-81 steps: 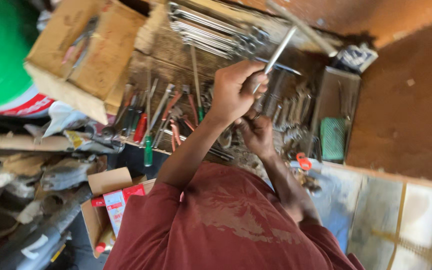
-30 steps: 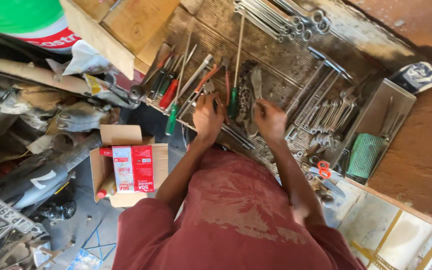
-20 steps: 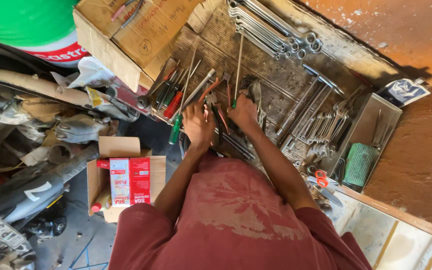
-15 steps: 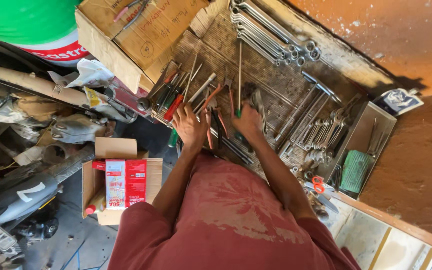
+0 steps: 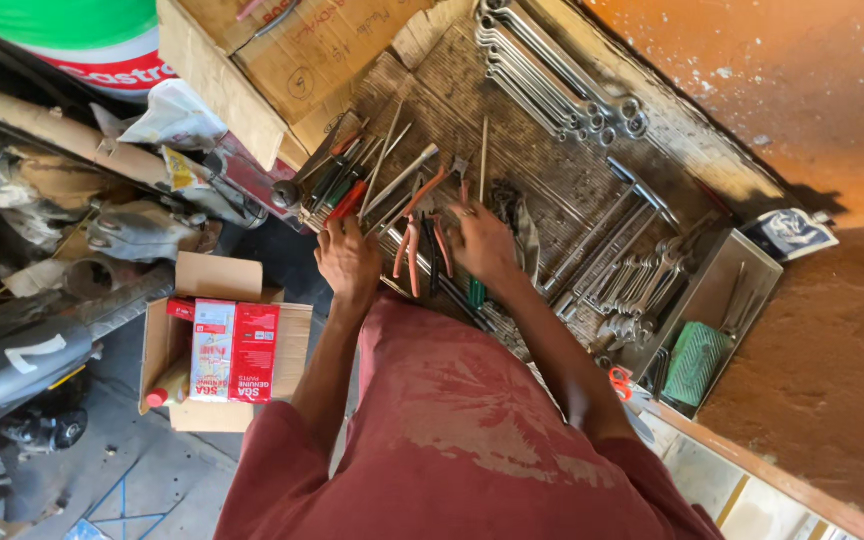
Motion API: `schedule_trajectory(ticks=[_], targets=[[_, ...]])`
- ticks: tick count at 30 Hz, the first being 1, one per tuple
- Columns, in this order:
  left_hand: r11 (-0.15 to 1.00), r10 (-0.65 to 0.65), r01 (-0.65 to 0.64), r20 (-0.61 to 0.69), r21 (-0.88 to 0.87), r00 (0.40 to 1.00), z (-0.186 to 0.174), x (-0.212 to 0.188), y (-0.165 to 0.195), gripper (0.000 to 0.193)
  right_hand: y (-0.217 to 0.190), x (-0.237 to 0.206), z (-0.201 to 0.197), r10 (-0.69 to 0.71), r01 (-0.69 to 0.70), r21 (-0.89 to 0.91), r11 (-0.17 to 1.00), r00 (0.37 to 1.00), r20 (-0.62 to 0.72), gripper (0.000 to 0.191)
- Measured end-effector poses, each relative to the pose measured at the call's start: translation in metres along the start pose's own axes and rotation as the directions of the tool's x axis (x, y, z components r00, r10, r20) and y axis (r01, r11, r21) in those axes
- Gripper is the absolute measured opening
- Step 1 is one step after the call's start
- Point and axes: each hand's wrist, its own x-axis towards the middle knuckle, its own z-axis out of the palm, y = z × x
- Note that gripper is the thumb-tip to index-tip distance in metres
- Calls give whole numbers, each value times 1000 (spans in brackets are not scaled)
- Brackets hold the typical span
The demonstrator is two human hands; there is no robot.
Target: The person wipes various metal tools on a workbench with a cloth, including wrenches, screwdrivers, and pliers. The person then opens a green hex key case, wipes the keys, and closes the case before placing it back on the bench.
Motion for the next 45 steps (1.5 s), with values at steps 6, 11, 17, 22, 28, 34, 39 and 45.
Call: schedule_trajectory(ticks=[6,11,17,22,28,34,39,45], targets=[[988,135,-144,-149,-53,980,15,-4,-11,28,-22,47,14,-296,288,-135,948,954,-41,64],[924,44,-111,-187,-367,981,12,-5,-5,26,-8,46,20,-289,307,78,949,939,-186,49],[950,208,-264,-296,-166,932,3,3,29,32,19,13,12,-46,427,655,624,856,-515,29],[648,298,-222,-25,-729,954,9,23,76,24,36,-26,-7,345,412,909,-69,865,-366,16],[146,454,655,639,-741,622,38,34,181,13,75,-50,-42,460,470,851,-234,825,-329,26],[87,459,765,708,-638,537,85,21,299,8,126,-98,-76,776,401,904,-148,614,-145,38],[149,485,812,758,-564,437,131,9,388,6,175,-104,-105,580,-242,539,807,498,-645,29],[243,297,870,887,-429,355,167,19,455,13,238,-79,-155,619,-685,92,722,582,-527,30]])
